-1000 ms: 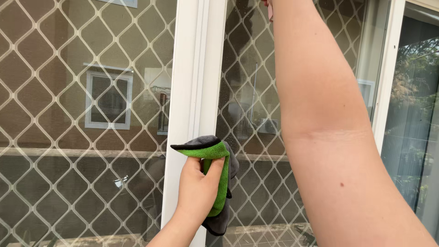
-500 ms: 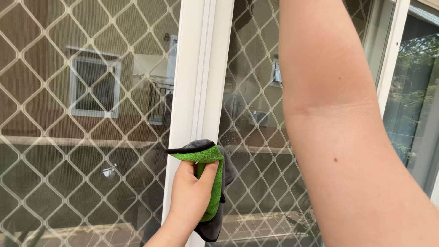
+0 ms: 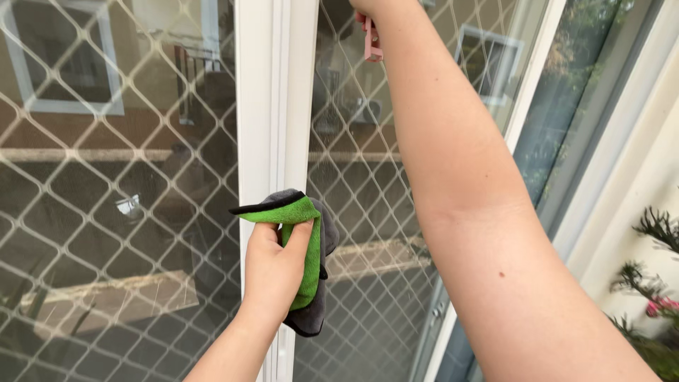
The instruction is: The person sprays cleaning liquid from a bottle onto a sliding glass door, wipes the glass with a long-handled window washer, and removes excess water with a squeegee. They use a cloth to wipe the frame and edges, and continue using a smaller squeegee tool to finish the glass surface.
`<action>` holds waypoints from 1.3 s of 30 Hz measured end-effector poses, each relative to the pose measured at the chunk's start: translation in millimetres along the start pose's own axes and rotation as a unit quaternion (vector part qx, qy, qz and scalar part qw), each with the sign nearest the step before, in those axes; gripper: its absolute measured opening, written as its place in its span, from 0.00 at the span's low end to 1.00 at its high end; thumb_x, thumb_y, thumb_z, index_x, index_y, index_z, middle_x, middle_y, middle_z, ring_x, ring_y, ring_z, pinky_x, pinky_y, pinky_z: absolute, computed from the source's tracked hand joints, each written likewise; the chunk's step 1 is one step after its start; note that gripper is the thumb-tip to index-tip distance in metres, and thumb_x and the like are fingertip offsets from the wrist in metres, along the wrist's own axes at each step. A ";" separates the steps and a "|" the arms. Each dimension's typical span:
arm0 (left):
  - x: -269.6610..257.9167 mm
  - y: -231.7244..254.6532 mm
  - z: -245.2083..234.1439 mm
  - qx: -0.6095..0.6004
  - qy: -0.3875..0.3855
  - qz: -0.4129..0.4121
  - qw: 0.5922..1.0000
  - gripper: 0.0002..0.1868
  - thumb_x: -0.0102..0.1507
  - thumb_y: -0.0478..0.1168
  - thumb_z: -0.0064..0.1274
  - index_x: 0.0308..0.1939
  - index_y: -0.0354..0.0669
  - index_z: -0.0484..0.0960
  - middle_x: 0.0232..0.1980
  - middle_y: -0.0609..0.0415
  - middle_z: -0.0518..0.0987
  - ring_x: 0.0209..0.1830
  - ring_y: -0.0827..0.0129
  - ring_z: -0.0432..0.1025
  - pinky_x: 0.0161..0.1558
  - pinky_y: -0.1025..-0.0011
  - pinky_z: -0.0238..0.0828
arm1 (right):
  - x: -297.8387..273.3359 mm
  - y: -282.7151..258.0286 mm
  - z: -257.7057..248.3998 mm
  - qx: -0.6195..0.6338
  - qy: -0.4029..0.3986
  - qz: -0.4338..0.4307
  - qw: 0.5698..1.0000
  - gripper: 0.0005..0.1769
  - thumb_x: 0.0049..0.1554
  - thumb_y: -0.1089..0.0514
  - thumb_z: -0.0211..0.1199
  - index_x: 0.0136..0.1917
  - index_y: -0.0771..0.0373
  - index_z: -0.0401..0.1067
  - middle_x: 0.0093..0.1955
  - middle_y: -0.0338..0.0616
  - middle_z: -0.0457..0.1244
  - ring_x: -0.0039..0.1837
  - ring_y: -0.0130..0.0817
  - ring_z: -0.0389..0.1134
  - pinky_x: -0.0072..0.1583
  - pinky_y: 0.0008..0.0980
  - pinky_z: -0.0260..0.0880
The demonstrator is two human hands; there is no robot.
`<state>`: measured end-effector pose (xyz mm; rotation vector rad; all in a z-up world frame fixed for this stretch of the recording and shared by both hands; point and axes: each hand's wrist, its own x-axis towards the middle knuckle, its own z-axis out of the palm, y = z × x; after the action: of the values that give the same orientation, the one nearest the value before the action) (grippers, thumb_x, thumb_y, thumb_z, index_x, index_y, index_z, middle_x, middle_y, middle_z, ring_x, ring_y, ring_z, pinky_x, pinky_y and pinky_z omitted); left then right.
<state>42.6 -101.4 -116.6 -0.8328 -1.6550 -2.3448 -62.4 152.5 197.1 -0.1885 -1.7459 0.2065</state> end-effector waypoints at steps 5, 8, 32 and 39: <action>-45.7 -19.4 -1.7 -0.032 0.003 -0.057 0.998 0.11 0.64 0.40 0.55 0.47 0.37 0.80 0.36 0.55 0.81 0.31 0.75 0.74 0.31 0.72 0.72 | -104.4 -0.3 21.6 0.002 -0.033 0.005 0.999 0.47 0.52 0.66 0.52 0.79 0.36 0.43 0.48 0.60 0.70 0.47 0.58 0.73 0.45 0.55 0.72; -69.4 -38.0 -4.9 -0.031 0.022 -0.117 0.992 0.11 0.64 0.40 0.55 0.47 0.37 0.80 0.34 0.55 0.80 0.29 0.74 0.72 0.29 0.70 0.70 | -186.9 6.3 32.8 0.006 -0.073 0.026 0.997 0.50 0.55 0.66 0.51 0.81 0.33 0.35 0.49 0.60 0.70 0.49 0.58 0.74 0.47 0.55 0.73; -255.9 -274.6 -59.9 0.001 0.165 -0.302 0.939 0.09 0.66 0.36 0.54 0.49 0.37 0.80 0.39 0.57 0.79 0.34 0.80 0.69 0.33 0.76 0.66 | -869.1 124.1 34.9 -0.011 -0.469 0.243 0.849 0.65 0.42 0.74 0.55 0.81 0.23 0.36 0.53 0.52 0.66 0.56 0.54 0.69 0.57 0.49 0.71; -288.1 -301.0 -71.7 -0.029 0.230 -0.344 0.910 0.10 0.67 0.37 0.53 0.49 0.34 0.79 0.43 0.54 0.81 0.37 0.75 0.72 0.37 0.73 0.69 | -930.4 152.7 -71.5 -0.081 -0.618 0.342 0.703 0.51 0.62 0.61 0.54 0.82 0.23 0.30 0.55 0.58 0.67 0.55 0.55 0.71 0.57 0.53 0.70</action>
<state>129.3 -106.4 -530.3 0.3814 -1.8485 -2.7114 179.4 79.3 -714.1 -1.0290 -2.9744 0.8825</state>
